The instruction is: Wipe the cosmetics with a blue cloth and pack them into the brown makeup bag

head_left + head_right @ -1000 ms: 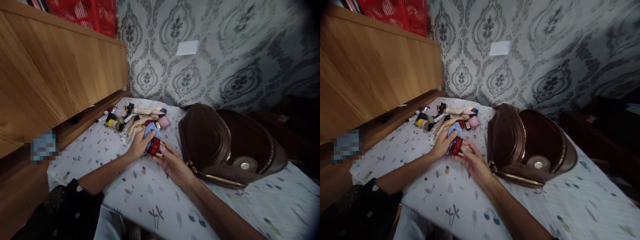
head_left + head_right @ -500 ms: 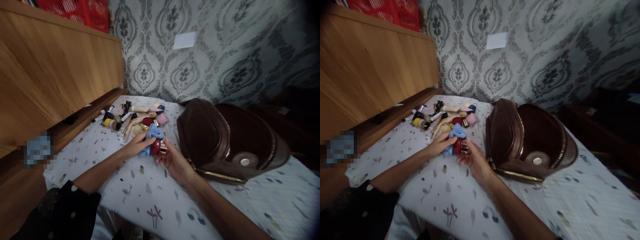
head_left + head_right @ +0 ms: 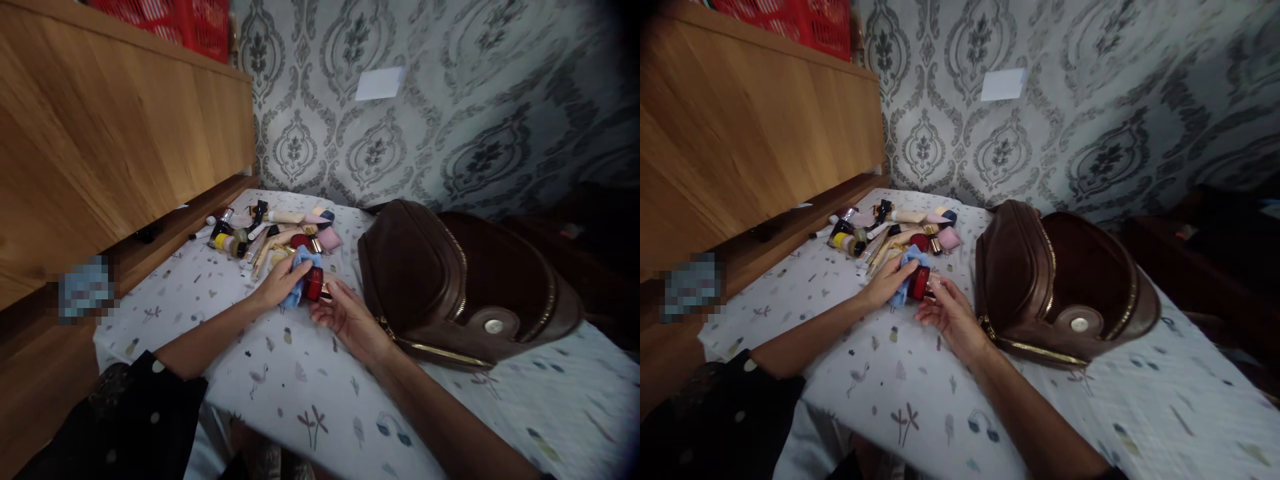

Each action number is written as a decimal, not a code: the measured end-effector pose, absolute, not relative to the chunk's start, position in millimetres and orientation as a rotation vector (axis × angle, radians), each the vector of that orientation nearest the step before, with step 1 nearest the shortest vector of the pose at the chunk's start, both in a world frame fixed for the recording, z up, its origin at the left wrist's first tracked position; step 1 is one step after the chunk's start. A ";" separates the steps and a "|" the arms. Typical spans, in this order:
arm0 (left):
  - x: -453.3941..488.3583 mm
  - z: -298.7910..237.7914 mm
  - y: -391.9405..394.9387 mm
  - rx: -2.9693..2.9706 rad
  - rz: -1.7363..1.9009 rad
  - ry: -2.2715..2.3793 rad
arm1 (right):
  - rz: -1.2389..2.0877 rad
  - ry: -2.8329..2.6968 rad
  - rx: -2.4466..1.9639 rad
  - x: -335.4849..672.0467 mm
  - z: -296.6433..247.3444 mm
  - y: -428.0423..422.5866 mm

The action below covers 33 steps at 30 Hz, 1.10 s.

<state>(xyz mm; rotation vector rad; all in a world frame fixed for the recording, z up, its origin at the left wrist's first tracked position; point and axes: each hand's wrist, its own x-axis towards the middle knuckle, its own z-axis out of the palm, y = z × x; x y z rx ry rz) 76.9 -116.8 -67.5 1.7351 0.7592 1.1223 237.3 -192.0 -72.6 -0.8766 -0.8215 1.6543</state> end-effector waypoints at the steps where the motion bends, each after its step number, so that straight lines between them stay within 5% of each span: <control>1: 75.9 -65.8 -118.1 1.763 1.122 0.733 | 1.648 -0.825 -0.896 237.0 -72.5 -191.9; 9: 62.9 -54.9 -121.9 1.732 0.777 0.481 | 1.614 -0.808 -1.006 237.3 -69.0 -192.4; 26: 71.7 -64.8 -116.0 1.788 0.941 0.675 | 1.443 -0.757 -0.957 234.6 -65.3 -193.3; 33: 65.0 -55.6 -117.8 1.760 0.727 0.514 | 1.470 -0.710 -0.985 237.2 -67.2 -190.9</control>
